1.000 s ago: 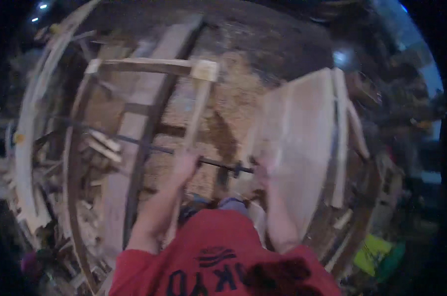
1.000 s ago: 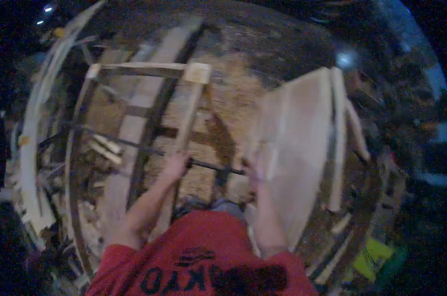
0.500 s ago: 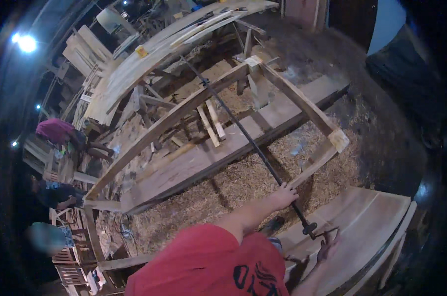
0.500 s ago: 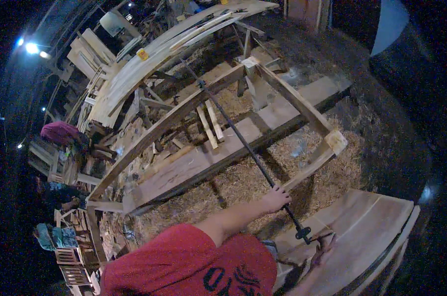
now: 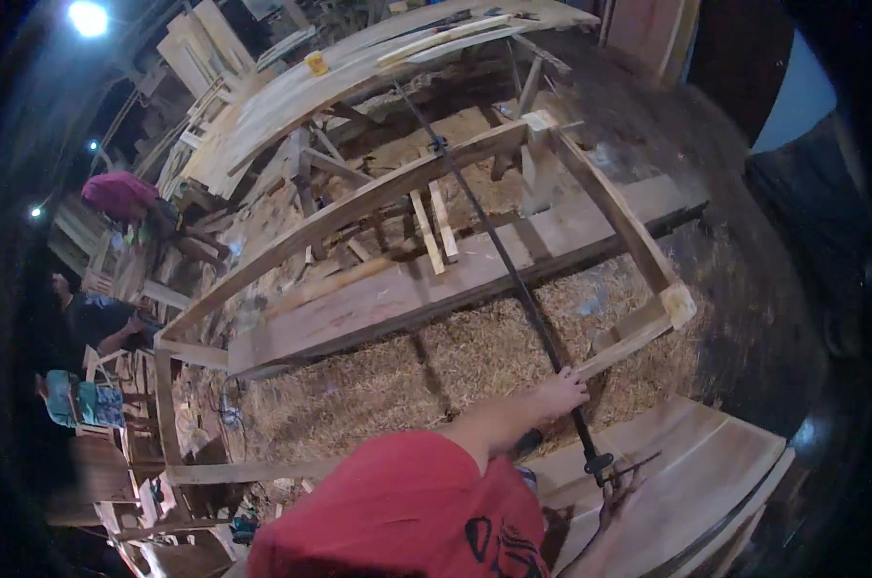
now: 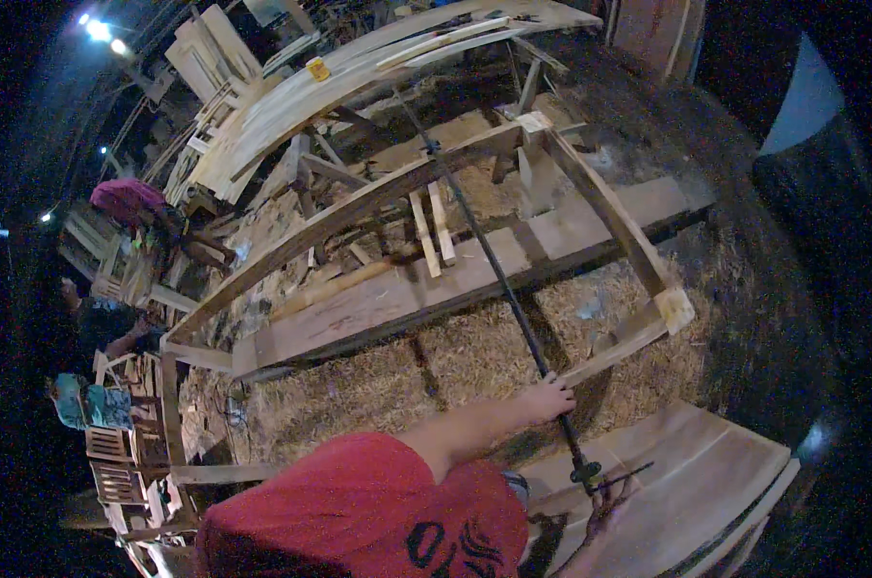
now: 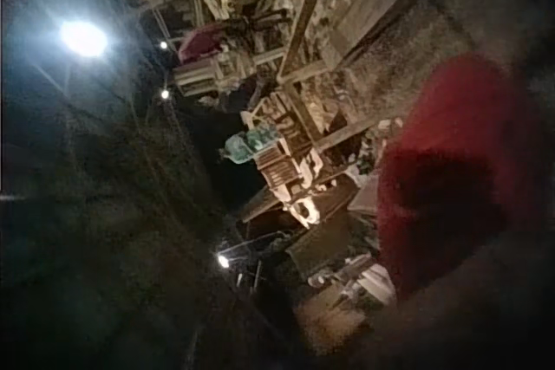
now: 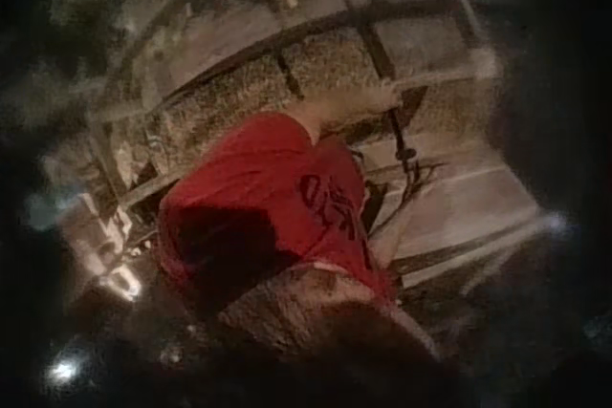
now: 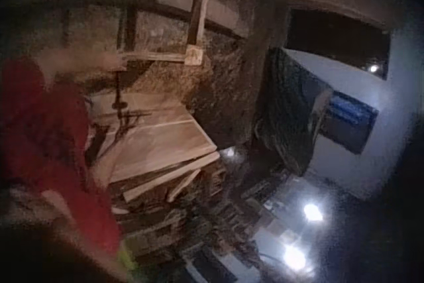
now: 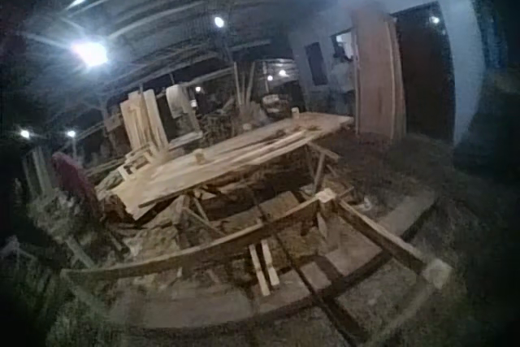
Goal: The person places a wooden strip under a bar clamp on a wooden frame, taps the clamp and wood with a hammer, and fastens the clamp with a metal pin. The person then walks over to a table and picks up a bottle.
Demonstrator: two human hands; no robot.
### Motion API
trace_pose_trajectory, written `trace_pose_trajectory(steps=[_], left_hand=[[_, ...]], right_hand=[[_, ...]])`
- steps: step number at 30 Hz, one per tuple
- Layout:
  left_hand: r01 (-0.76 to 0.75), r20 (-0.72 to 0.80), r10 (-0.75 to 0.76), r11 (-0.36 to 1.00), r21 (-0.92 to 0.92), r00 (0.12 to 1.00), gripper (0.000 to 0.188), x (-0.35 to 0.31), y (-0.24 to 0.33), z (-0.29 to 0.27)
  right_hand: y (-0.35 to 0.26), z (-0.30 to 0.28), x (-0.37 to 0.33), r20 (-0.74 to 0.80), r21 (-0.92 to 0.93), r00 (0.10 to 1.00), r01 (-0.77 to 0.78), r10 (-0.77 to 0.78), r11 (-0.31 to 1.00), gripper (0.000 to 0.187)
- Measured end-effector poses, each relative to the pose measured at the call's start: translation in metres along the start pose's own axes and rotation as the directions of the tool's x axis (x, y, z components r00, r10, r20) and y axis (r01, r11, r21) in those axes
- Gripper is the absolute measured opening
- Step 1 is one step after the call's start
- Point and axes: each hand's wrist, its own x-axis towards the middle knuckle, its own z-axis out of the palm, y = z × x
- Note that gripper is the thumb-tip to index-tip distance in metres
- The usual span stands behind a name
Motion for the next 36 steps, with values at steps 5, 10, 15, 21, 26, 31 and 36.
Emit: trace_pose_trajectory(steps=[5, 10, 15, 21, 26, 31, 36], left_hand=[[0.027, -0.085, -0.025, 0.999, 0.023, 0.996, 0.021, -0.009, -0.007, 0.007], [0.001, -0.103, 0.002, 0.999, 0.033, 0.995, 0.023, -0.002, -0.003, 0.014], [0.029, -0.065, -0.027, 0.999, 0.026, 0.998, 0.024, -0.004, -0.002, 0.015], [0.042, 0.010, -0.042, 0.999, -0.001, 0.999, 0.021, -0.002, -0.001, 0.001], [0.005, -0.055, -0.001, 0.997, 0.075, 0.998, 0.030, -0.003, -0.008, 0.000], [0.011, 0.141, 0.002, 0.996, -0.091, 0.990, 0.041, 0.002, 0.005, -0.030], [-0.058, 0.051, 0.056, 0.998, 0.039, 0.997, 0.032, 0.002, 0.007, -0.022]], right_hand=[[0.010, 0.021, -0.042, -0.194, 0.078, 0.974, -0.102, 0.115, 0.992, 0.068], [0.024, -0.002, -0.015, -0.171, 0.085, 0.972, -0.146, 0.159, 0.986, 0.059], [0.041, 0.006, 0.008, -0.154, 0.076, 0.962, -0.216, 0.226, 0.973, 0.057], [0.082, 0.010, -0.005, -0.159, 0.115, 0.941, -0.283, 0.299, 0.952, 0.056], [0.086, 0.048, -0.029, -0.367, 0.245, 0.783, -0.439, 0.502, 0.864, 0.062], [0.052, 0.075, -0.081, -0.330, 0.265, 0.858, -0.316, 0.393, 0.911, 0.065], [-0.002, 0.074, -0.060, -0.418, 0.052, 0.908, 0.035, -0.011, 0.998, 0.038]])
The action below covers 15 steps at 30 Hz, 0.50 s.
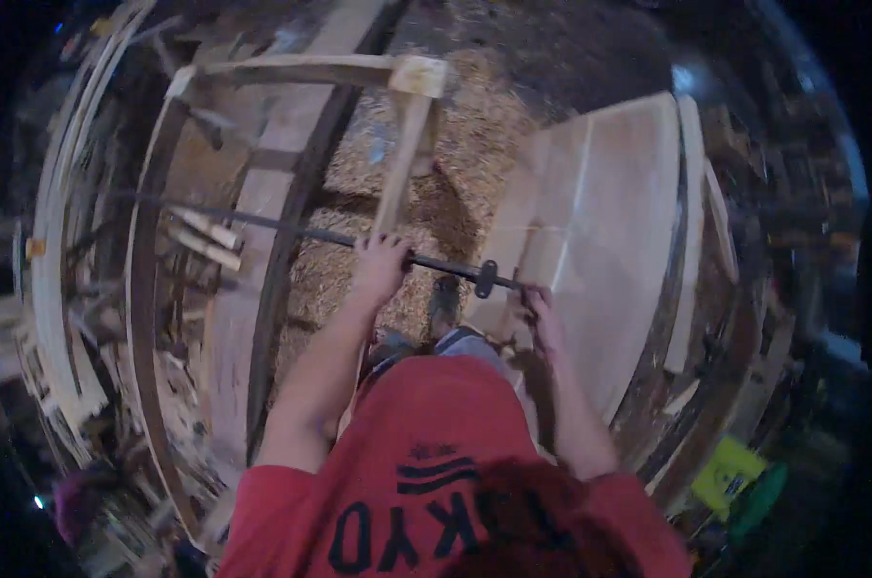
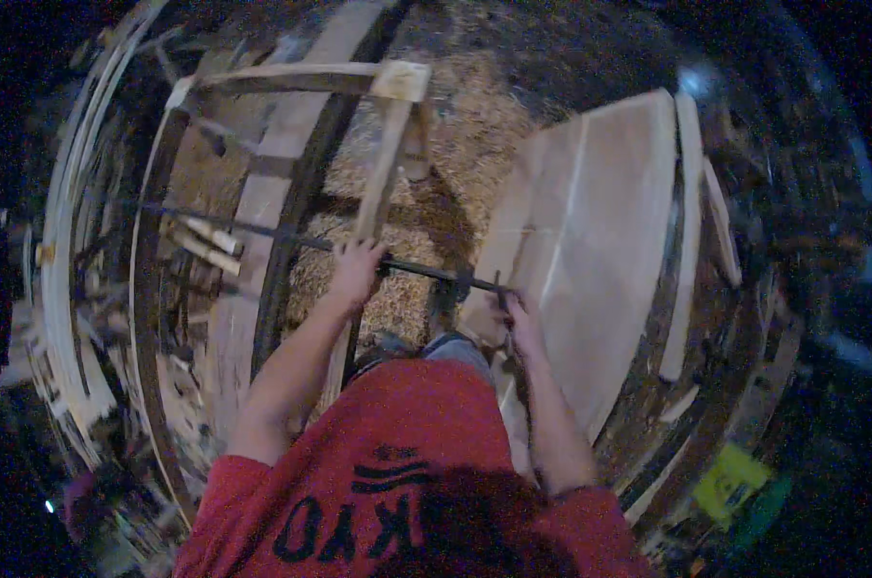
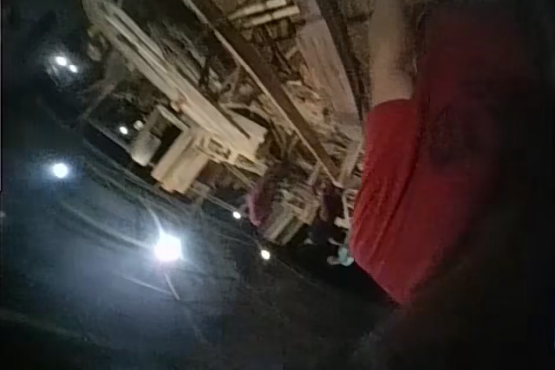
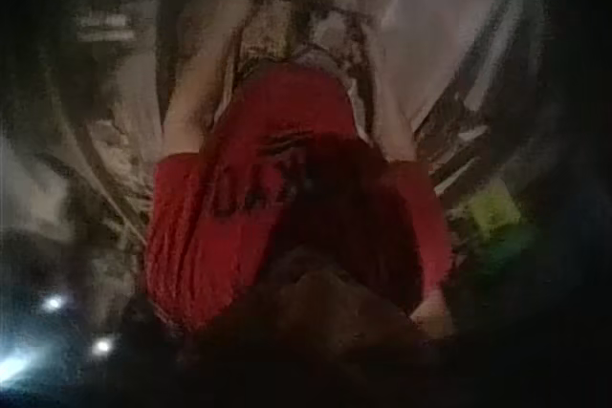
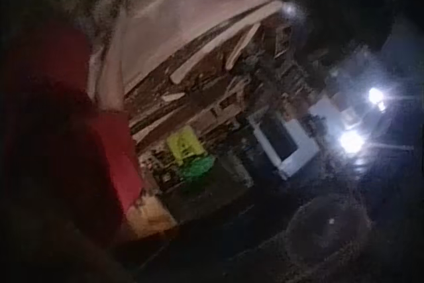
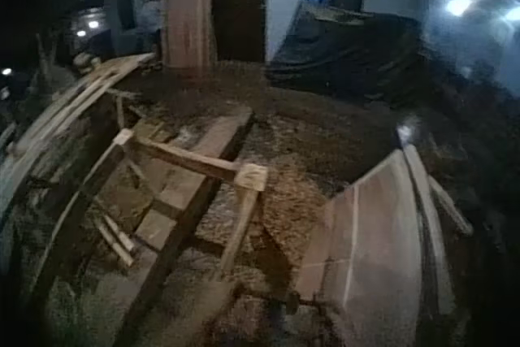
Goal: The person places a wooden strip under a bar clamp on a wooden frame, taps the clamp and wood with a hammer, and fastens the clamp with a metal pin. The person then walks over to a table and picks up a bottle.
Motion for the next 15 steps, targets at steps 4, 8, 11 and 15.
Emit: trace_pose_trajectory(steps=[4, 8, 11, 15], left_hand=[[0.050, 0.068, -0.055, 0.997, 0.063, 0.996, 0.032, -0.002, 0.008, -0.008], [0.017, 0.014, -0.017, 0.999, 0.043, 1.000, 0.031, 0.007, 0.007, 0.006], [0.015, 0.036, -0.018, 0.997, 0.071, 0.999, 0.030, 0.006, 0.011, 0.002], [0.058, 0.032, -0.060, 0.996, 0.063, 0.998, 0.034, 0.003, 0.009, 0.006]], right_hand=[[-0.015, -0.004, 0.042, 0.058, -0.128, 0.988, 0.146, -0.140, 0.981, 0.043], [-0.001, -0.006, 0.080, -0.038, -0.133, 0.998, 0.044, -0.049, 0.990, 0.049], [0.039, -0.023, 0.091, 0.084, -0.198, 0.996, -0.001, 0.018, 0.980, 0.054], [0.072, -0.004, 0.028, 0.003, -0.057, 0.935, -0.355, 0.356, 0.933, 0.071]])
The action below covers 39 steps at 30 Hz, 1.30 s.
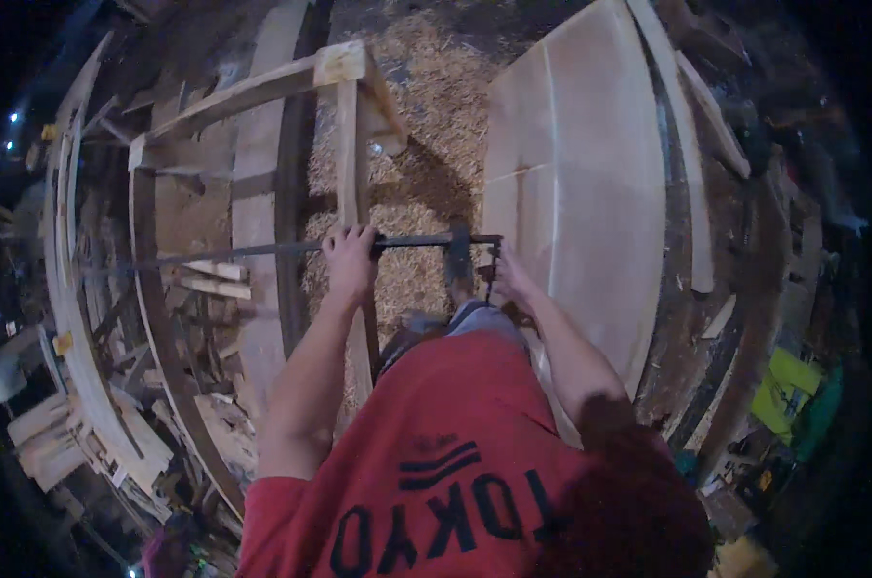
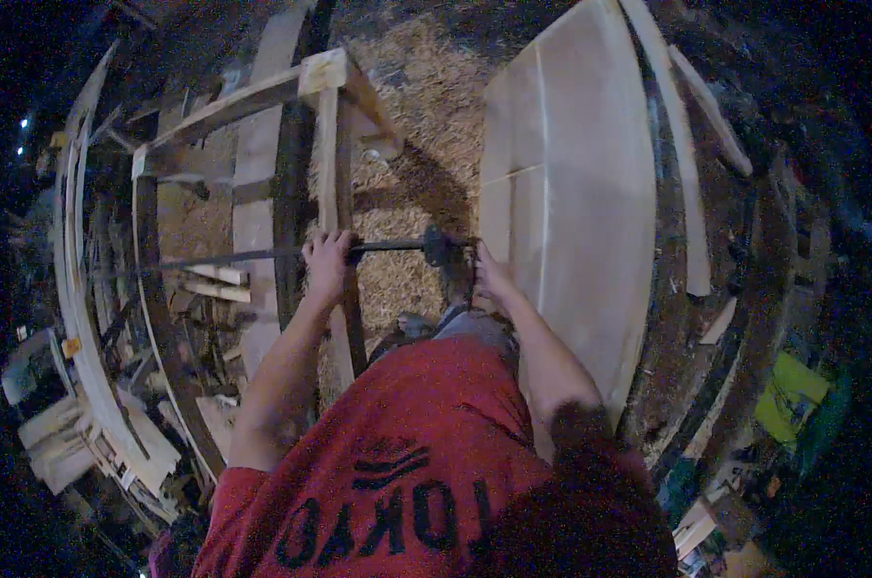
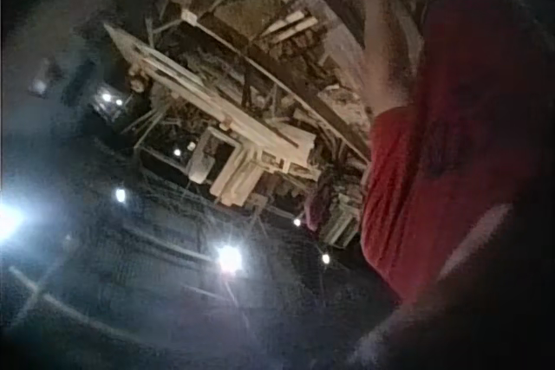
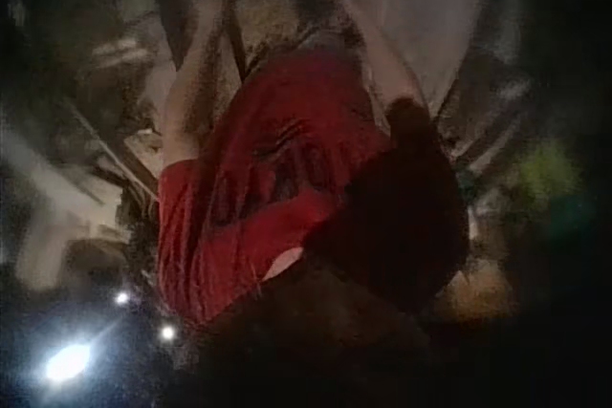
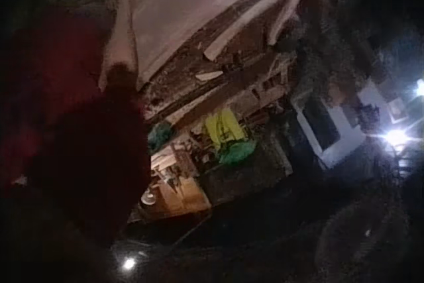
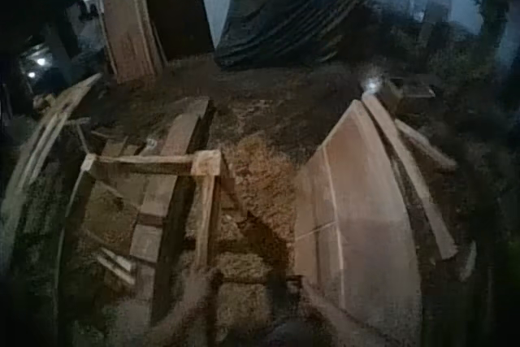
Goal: The person places a wooden strip under a bar clamp on a wooden frame, taps the clamp and wood with a hammer, and fastens the clamp with a metal pin. The person then walks over to a table and picks up a bottle.
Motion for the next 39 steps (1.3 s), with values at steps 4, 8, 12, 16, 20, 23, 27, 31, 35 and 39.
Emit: trace_pose_trajectory(steps=[4, 8, 12, 16, 20, 23, 27, 31, 35, 39], left_hand=[[-0.009, 0.007, 0.008, 1.000, 0.014, 1.000, 0.040, 0.002, -0.005, 0.003], [-0.046, -0.067, 0.049, 0.998, 0.035, 0.997, 0.037, 0.001, -0.002, 0.004], [-0.046, 0.027, 0.047, 0.998, -0.030, 0.999, 0.033, 0.003, -0.004, 0.004], [-0.045, -0.023, 0.046, 0.999, 0.010, 0.999, 0.032, 0.002, 0.002, 0.003], [-0.062, -0.060, 0.063, 0.998, 0.017, 0.996, 0.035, 0.008, -0.002, 0.010], [-0.036, -0.060, 0.037, 0.999, 0.020, 0.997, 0.033, 0.001, -0.012, 0.018], [-0.059, -0.066, 0.061, 0.998, 0.039, 0.996, 0.032, 0.002, -0.016, 0.024], [-0.066, -0.073, 0.066, 0.998, 0.002, 0.995, 0.027, 0.004, -0.002, 0.011], [-0.068, -0.047, 0.067, 0.998, -0.009, 0.997, 0.029, 0.007, 0.000, 0.011], [-0.033, -0.023, 0.034, 0.998, 0.051, 0.999, 0.037, 0.001, -0.014, 0.022]], right_hand=[[-0.031, 0.003, -0.079, 0.080, 0.077, 0.997, 0.013, -0.019, 0.997, 0.079], [-0.074, -0.009, -0.067, 0.078, 0.054, 0.934, 0.344, -0.348, 0.937, 0.075], [-0.102, -0.005, -0.009, 0.083, -0.213, 0.898, 0.439, -0.431, 0.873, 0.073], [-0.055, -0.011, 0.030, 0.109, -0.096, 0.959, 0.272, -0.261, 0.958, 0.082], [-0.002, -0.006, 0.021, 0.074, 0.012, 0.996, 0.044, -0.045, 0.999, 0.083], [-0.024, 0.014, -0.045, 0.072, 0.202, 0.997, 0.025, -0.040, 0.979, 0.080], [-0.063, 0.005, -0.066, 0.157, 0.367, 0.972, 0.108, -0.175, 0.924, 0.074], [-0.085, 0.000, -0.010, 0.037, -0.082, 0.885, 0.466, -0.465, 0.881, 0.073], [-0.060, -0.010, 0.030, 0.062, -0.171, 0.922, 0.388, -0.383, 0.906, 0.072], [-0.051, 0.005, -0.002, 0.107, -0.023, 0.994, 0.032, -0.029, 0.999, 0.076]])
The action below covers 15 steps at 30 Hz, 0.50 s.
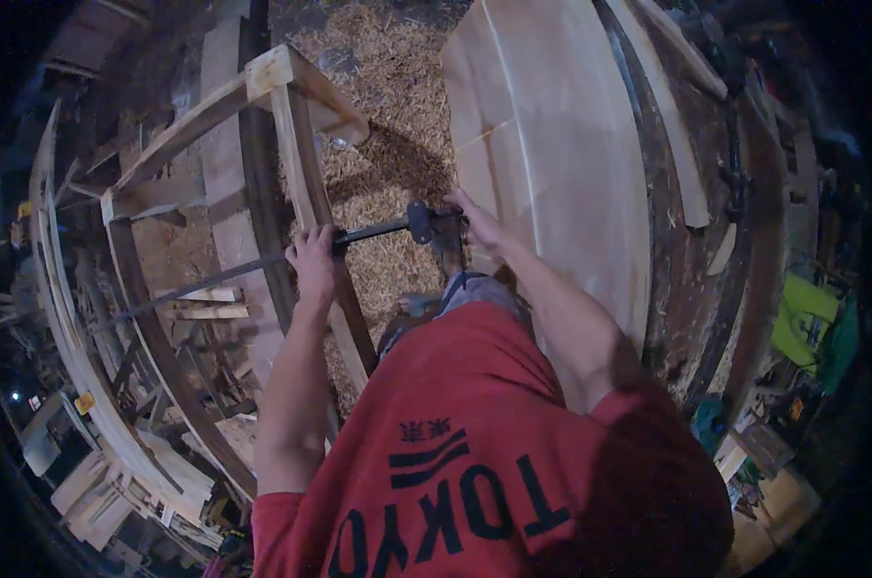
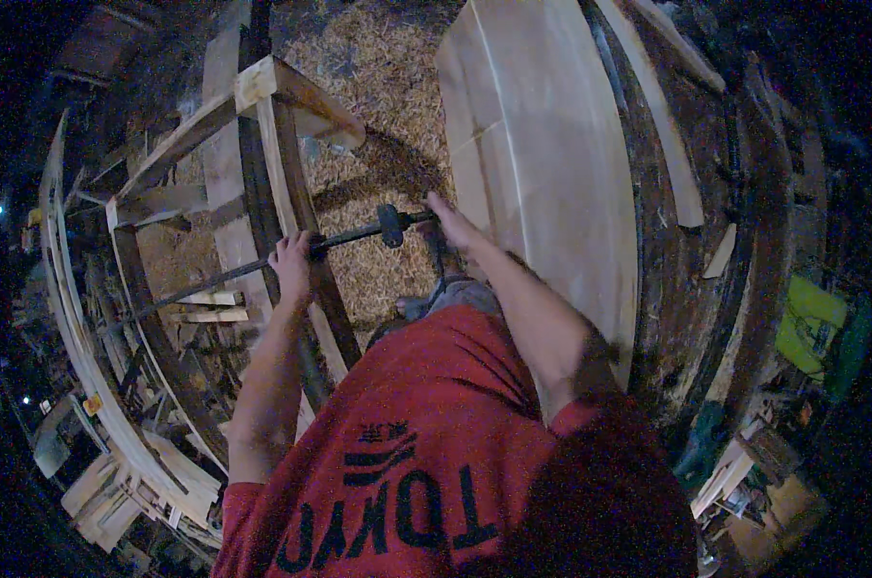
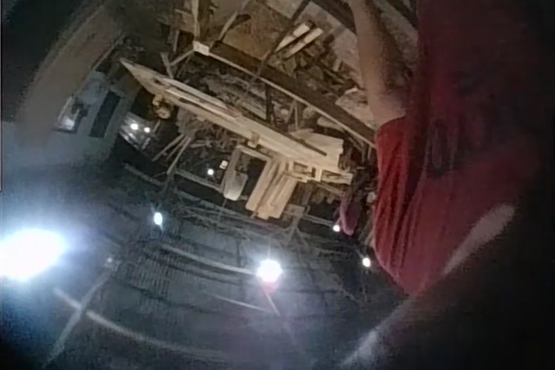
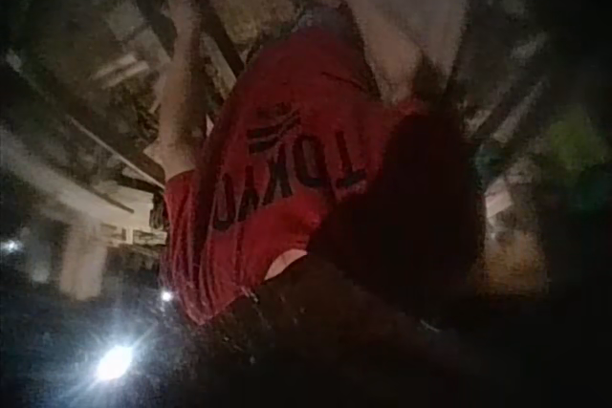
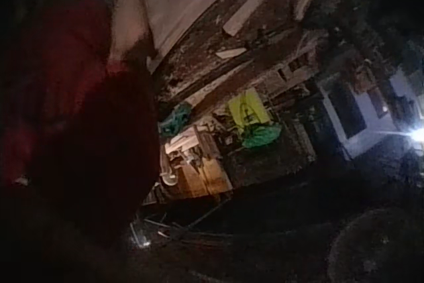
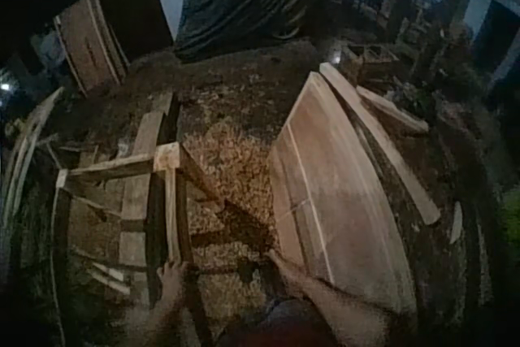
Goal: The person places a wooden strip under a bar clamp on a wooden frame, taps the clamp and wood with a hammer, and fastens the clamp with a metal pin. The person then walks over to a table and picks up a bottle.
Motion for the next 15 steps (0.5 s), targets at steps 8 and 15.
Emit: trace_pose_trajectory(steps=[8, 15], left_hand=[[-0.059, -0.004, 0.058, 0.998, -0.028, 0.998, 0.043, 0.010, 0.019, -0.021], [0.108, -0.187, -0.138, 0.981, -0.160, 0.973, 0.072, -0.030, 0.004, -0.026]], right_hand=[[0.061, -0.011, 0.002, -0.166, 0.135, 0.986, 0.023, 0.000, 0.991, 0.075], [-0.049, -0.128, -0.098, -0.494, -0.600, 0.678, 0.188, -0.544, 0.778, 0.041]])
